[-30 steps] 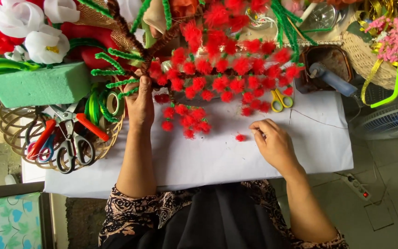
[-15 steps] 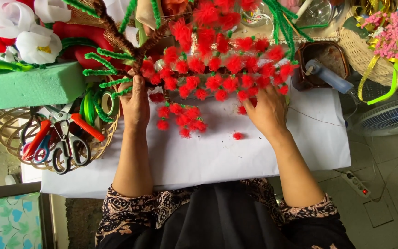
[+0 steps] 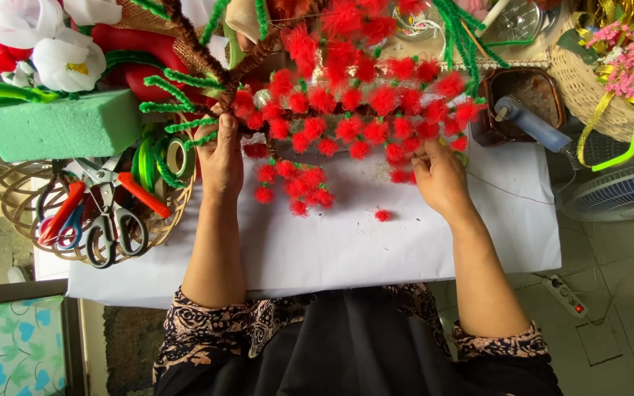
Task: The person assembles a decorative tree by attaching red pom-pom flowers to green pipe cleaner branches using a hot glue gun. They repeatedly apply glue and press the pom-poms onto the branches, gradually building up the foliage.
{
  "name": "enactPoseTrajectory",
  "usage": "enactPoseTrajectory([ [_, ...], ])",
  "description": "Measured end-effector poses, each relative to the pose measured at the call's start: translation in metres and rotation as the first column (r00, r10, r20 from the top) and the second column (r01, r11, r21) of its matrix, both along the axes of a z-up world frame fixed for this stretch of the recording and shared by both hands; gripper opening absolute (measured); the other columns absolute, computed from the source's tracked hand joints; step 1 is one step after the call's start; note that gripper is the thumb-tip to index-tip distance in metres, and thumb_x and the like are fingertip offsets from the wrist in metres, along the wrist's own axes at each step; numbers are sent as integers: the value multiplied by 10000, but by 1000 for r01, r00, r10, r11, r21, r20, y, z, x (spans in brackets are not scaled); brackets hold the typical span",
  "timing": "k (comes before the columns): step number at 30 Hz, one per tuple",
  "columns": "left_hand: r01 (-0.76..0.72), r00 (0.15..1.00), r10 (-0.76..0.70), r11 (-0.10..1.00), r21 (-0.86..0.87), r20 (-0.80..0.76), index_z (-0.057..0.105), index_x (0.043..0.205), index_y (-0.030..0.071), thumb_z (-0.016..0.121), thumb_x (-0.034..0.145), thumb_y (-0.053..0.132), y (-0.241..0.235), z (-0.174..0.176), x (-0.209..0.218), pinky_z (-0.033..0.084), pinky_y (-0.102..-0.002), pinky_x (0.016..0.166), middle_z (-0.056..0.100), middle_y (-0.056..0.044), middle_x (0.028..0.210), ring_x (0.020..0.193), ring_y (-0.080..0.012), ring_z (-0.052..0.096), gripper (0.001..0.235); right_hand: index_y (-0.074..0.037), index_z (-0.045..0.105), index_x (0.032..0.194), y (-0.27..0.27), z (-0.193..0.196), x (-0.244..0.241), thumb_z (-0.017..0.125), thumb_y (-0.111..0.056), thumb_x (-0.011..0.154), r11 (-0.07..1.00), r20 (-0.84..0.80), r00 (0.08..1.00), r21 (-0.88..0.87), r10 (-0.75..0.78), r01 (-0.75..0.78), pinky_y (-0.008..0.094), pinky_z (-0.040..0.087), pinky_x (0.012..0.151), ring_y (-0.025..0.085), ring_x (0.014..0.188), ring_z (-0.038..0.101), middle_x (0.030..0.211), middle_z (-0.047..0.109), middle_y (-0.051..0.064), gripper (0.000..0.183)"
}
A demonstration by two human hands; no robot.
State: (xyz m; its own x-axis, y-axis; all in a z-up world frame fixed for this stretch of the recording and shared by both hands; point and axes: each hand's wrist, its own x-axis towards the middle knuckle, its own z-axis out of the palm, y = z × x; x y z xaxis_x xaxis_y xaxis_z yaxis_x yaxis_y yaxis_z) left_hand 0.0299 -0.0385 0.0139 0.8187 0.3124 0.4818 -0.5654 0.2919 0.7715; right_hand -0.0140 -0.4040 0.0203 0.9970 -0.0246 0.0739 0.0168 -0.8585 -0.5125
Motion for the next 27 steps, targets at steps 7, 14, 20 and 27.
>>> enactPoseTrajectory([
  [7,-14,1000,13,1000,13,18,634,712,-15,577,985,145,9,-19,11,492,-260,644,528,-103,776,692,-133,526,322,-75,628,971,12,18,-5,559,-252,953,1000,19,1000,28,10,-11,497,494,806,413,927,633,902,665,177,191],
  [14,-26,1000,27,999,38,-16,652,684,-22,576,992,159,9,-20,8,465,-258,675,531,-93,691,670,-112,495,365,-89,692,847,13,5,17,652,-327,879,955,-53,996,-281,78,-90,458,499,800,342,921,654,844,686,141,244],
  [20,-28,1000,28,999,40,-6,651,669,-17,595,976,152,9,-17,11,465,-258,672,548,-91,688,670,-101,498,354,-45,675,1007,29,37,3,665,-267,880,995,-85,996,94,-11,19,442,512,797,315,953,653,946,688,174,255],
  [27,-46,999,45,995,92,13,648,693,-8,600,981,147,17,-34,11,466,-277,687,533,-98,764,716,-134,499,331,45,590,1038,35,52,-12,691,33,809,572,10,994,817,109,-71,311,547,719,144,772,591,868,632,93,250],
])
